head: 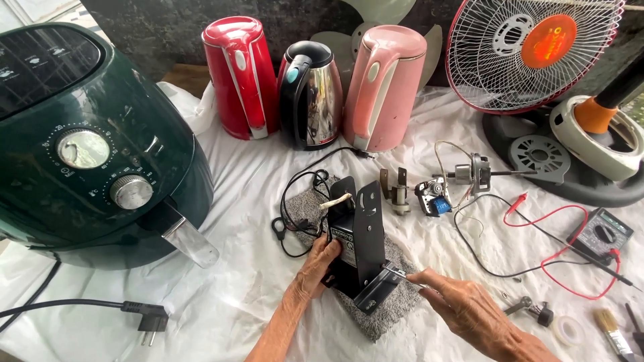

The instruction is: Reassembling a small electrical unit by connecting wires and securing components with a screwdriver on a workshop surface.

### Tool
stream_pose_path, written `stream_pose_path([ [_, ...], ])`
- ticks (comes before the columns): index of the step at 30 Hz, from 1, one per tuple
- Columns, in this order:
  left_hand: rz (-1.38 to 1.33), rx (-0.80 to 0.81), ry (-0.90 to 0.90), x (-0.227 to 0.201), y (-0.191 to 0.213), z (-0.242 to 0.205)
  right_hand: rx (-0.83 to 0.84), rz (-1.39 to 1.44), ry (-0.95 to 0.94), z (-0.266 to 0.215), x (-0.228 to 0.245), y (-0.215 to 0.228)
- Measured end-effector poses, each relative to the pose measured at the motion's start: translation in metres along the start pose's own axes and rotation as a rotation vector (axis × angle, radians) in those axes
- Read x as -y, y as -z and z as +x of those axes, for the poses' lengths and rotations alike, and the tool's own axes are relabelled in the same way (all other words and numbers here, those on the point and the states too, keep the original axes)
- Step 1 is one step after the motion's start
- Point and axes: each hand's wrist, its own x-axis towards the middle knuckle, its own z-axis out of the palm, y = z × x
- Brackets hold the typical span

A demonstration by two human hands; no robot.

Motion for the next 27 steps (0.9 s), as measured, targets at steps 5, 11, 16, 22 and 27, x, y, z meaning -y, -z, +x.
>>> stream_pose_path([
  [5,-0.02,-0.03,0.032,0.002,0.005,0.004,-0.055,-0.124,0.044,-0.001,-0.003,-0.005],
  [11,-0.053,-0.037,0.012,0.006,0.006,0.004,-0.347,-0.655,0.332,-0.007,-0.005,-0.023],
  [16,0.083,-0.138,0.094,0.008,0.01,0.005,-0.31,-0.446,0.198,-0.005,0.006,-0.019],
  [22,0.348,-0.218,0.186,0.009,0.009,0.003,-0.041,0.067,-0.302,-0.004,0.02,-0.007],
  [27,0.54,-0.063,-0.054,0.01,0.012,0.002,0.016,0.264,-0.444,-0.003,0.015,-0.013],
])
